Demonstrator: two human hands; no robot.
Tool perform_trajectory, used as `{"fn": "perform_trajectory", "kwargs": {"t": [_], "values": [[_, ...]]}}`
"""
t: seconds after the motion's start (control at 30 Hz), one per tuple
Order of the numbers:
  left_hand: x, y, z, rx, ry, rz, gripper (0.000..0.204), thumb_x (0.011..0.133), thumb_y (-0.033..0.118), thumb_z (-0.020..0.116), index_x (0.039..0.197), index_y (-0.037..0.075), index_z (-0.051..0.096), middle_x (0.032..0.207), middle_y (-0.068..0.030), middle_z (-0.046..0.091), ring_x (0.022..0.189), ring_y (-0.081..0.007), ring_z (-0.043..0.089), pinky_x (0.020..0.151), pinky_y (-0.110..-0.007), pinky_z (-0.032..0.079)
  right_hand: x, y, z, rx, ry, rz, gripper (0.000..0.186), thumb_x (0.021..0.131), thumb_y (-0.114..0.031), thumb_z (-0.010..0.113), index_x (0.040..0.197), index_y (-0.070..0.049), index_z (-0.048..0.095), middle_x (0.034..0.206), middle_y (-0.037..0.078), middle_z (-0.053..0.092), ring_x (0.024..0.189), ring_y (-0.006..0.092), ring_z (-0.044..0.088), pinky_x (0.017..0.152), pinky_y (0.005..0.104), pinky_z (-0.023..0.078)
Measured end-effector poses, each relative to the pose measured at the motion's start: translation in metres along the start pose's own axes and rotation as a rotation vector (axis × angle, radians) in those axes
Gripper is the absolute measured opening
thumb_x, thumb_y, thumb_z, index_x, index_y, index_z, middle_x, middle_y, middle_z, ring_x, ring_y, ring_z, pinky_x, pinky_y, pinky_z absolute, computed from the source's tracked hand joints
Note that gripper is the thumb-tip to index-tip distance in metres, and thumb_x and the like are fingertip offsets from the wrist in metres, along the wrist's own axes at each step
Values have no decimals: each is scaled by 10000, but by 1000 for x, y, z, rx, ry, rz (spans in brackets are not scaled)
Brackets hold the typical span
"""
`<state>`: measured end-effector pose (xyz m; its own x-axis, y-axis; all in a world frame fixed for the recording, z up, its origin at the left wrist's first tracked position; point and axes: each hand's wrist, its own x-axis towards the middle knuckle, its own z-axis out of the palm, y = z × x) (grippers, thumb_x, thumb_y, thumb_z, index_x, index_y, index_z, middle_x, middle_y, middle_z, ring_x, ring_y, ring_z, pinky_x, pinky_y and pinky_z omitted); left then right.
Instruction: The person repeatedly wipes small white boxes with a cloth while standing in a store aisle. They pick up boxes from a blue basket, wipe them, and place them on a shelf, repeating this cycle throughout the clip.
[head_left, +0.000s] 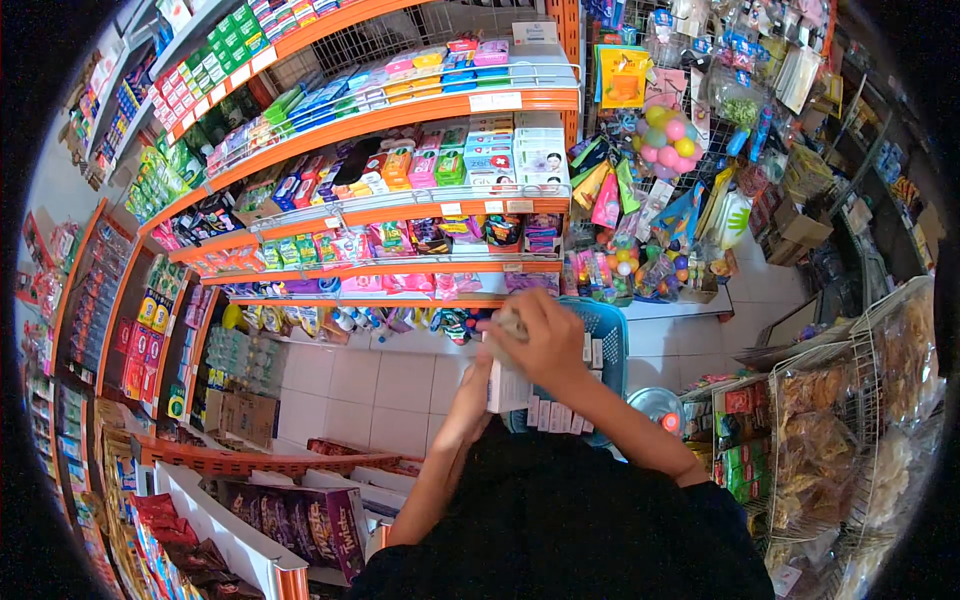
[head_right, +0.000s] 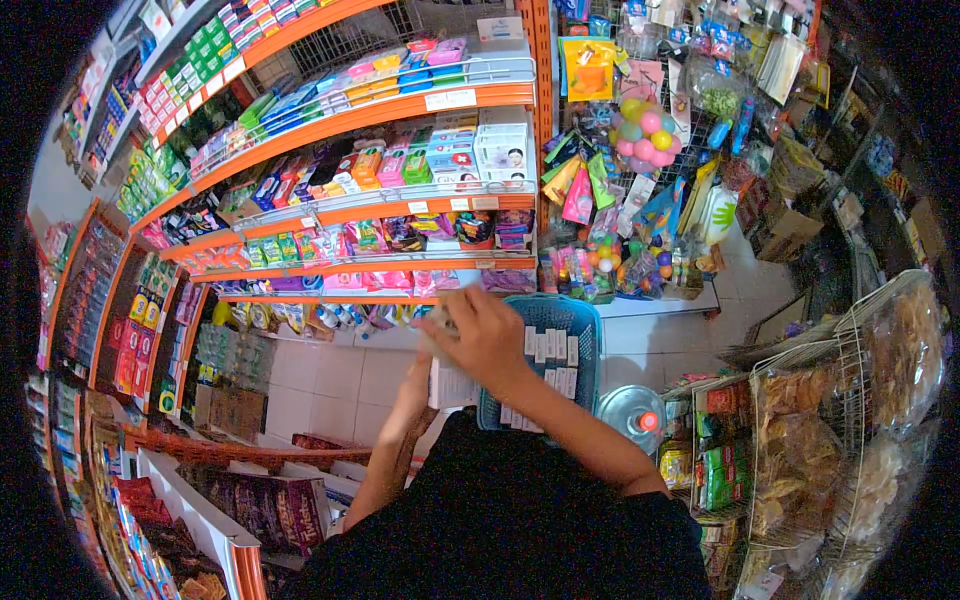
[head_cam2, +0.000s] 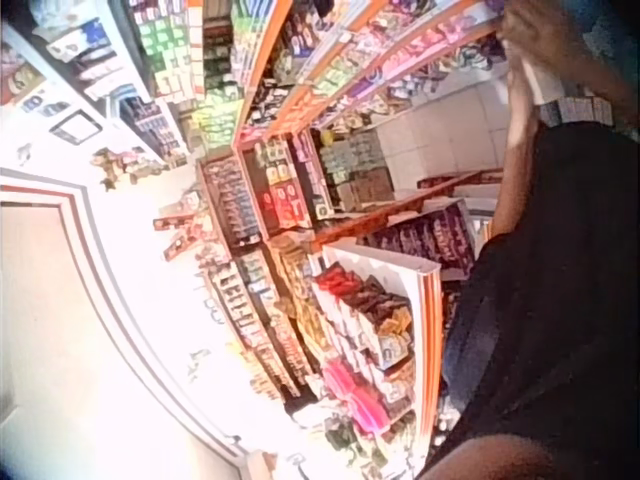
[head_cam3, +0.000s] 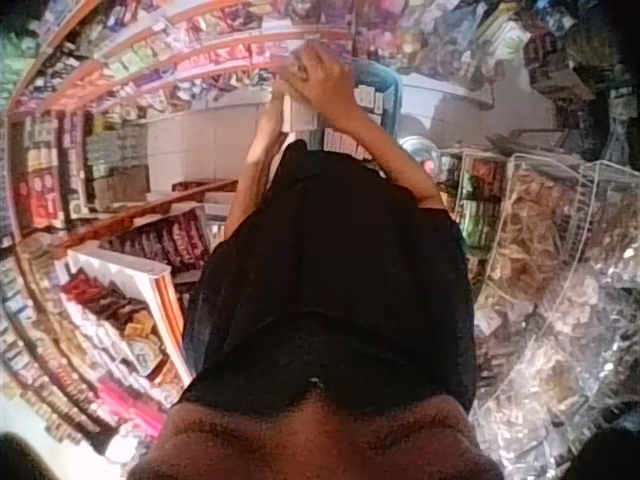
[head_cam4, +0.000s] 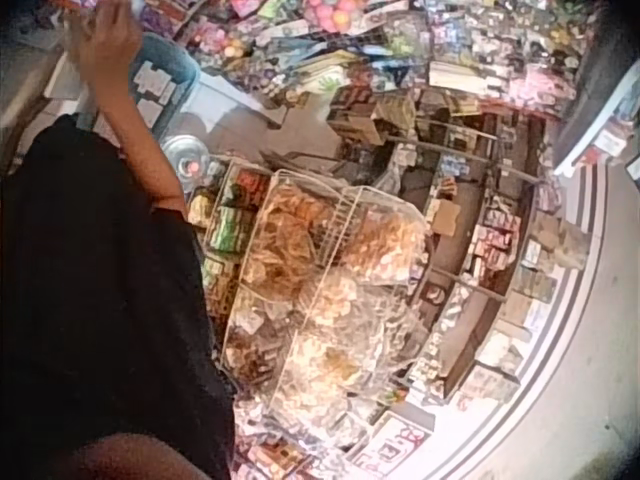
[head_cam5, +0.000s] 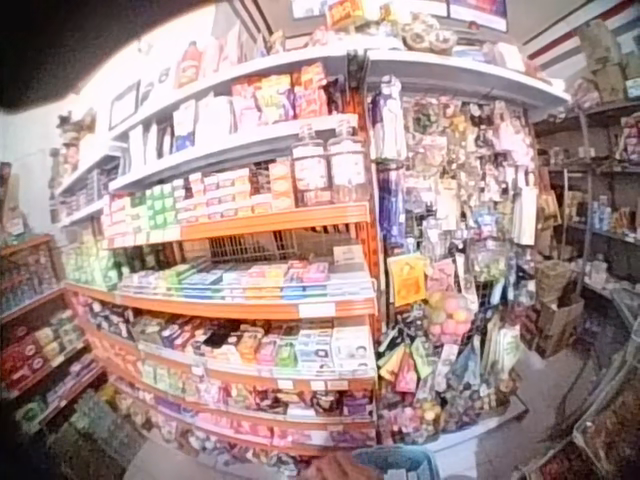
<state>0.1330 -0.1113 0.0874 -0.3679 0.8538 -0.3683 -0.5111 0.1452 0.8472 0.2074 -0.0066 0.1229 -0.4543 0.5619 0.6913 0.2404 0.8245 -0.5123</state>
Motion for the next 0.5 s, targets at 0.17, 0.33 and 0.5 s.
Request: {"fn": "perform_trajectory", "kwargs": {"t": [0.17, 0.33, 0.5], "values": [[-4, 3, -6, -253, -77, 21, 578, 893, 478, 288, 1218, 9, 380, 1161, -141, 484, 1025, -228, 509, 846, -365, 438, 30, 5, -10, -42, 108, 129, 317, 673, -299, 685, 797, -46, 542, 750, 105, 544, 644, 278, 565, 527, 334, 441], [4, 0, -10, -285, -55, 51, 568, 888, 494, 277, 1222, 42, 362, 1167, -121, 471, 1073, -216, 476, 894, -366, 407, -16, -27, -9, 27, -189, -128, 308, 649, -290, 697, 763, -48, 543, 726, 93, 533, 619, 253, 563, 505, 335, 441], [13, -6, -11, -317, -59, 81, 547, 886, 504, 271, 1204, 72, 380, 1127, -106, 490, 1018, -202, 508, 821, -333, 443, -13, -8, 4, 29, -42, -244, 296, 636, -297, 702, 736, -68, 544, 713, 67, 521, 597, 230, 554, 501, 318, 439]]}}
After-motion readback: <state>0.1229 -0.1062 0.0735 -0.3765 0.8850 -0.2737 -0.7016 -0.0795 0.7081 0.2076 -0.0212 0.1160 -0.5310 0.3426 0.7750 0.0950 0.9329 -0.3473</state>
